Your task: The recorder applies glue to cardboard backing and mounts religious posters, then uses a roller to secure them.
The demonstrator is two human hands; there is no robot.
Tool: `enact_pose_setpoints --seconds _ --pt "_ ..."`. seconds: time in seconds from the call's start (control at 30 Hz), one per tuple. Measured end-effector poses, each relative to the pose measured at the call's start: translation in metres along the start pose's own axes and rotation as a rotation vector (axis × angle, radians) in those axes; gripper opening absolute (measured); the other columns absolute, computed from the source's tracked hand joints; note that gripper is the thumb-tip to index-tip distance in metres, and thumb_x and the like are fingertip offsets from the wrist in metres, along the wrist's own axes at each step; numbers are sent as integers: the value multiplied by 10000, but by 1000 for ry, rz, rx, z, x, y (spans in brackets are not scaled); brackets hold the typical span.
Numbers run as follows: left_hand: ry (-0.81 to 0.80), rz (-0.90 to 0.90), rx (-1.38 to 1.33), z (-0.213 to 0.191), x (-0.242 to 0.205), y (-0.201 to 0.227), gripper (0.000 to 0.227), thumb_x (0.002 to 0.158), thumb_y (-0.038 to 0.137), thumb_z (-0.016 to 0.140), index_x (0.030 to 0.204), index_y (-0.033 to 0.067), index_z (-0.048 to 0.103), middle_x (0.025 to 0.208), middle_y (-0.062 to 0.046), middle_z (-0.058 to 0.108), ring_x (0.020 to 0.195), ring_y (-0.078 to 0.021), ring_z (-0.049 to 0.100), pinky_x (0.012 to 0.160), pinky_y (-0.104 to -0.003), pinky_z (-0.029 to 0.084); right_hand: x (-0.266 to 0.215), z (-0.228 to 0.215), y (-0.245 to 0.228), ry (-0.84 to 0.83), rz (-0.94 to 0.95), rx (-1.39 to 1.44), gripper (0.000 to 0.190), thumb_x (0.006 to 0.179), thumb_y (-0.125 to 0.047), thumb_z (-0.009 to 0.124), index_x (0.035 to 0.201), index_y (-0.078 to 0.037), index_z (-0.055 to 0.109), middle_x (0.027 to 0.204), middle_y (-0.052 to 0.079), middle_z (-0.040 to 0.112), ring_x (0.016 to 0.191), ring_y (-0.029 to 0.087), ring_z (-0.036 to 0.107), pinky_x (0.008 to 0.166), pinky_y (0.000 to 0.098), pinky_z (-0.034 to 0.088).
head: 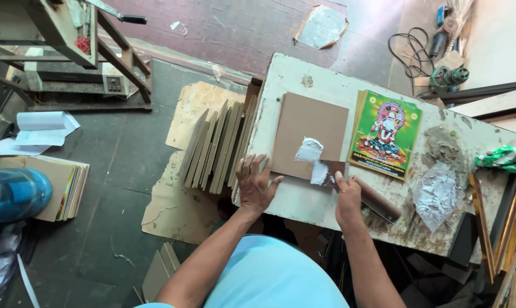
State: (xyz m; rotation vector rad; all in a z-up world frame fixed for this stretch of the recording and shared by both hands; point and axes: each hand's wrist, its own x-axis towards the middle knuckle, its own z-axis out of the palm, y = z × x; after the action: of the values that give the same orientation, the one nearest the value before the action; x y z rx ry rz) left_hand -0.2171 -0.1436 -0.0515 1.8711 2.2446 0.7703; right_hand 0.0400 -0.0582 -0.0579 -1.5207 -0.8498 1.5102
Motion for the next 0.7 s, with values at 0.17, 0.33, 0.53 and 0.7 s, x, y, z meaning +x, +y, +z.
enact_pose_setpoints --seconds 0.17,0.33,0.53,0.7 --pt "11 -37 -122 -9 -2 2 639 921 538 660 1344 60 637 1398 -104 506 1421 -309 318 1205 -556 181 -39 22 -52 -26 11 9 222 1026 -145 574 1195 -25 653 1096 27 690 1002 116 625 939 293 490" --pt "38 -63 -350 -8 -5 -5 604 1002 504 598 1378 32 616 1456 -143 517 1442 -332 358 1203 -512 243 -65 25 -70 -95 -10 22 238 1045 -142 549 1201 7 650 1138 63 704 1035 148 649 967 324 499" --pt "-169 -888 -2247 12 -9 -30 718 1105 632 353 1433 19 532 1340 -176 563 1208 -309 575 1104 -498 459 -68 32 -58 -31 207 -2 253 1037 -178 539 1221 -33 634 1096 57 686 986 169 660 908 369 536" --pt "-370 -783 -2543 2 -8 -41 708 1062 624 303 1532 103 400 1457 -108 540 1287 -305 577 1131 -529 461 -22 45 -62 -27 -306 -771 315 1097 -238 601 974 33 704 830 89 645 762 187 555 701 403 453"
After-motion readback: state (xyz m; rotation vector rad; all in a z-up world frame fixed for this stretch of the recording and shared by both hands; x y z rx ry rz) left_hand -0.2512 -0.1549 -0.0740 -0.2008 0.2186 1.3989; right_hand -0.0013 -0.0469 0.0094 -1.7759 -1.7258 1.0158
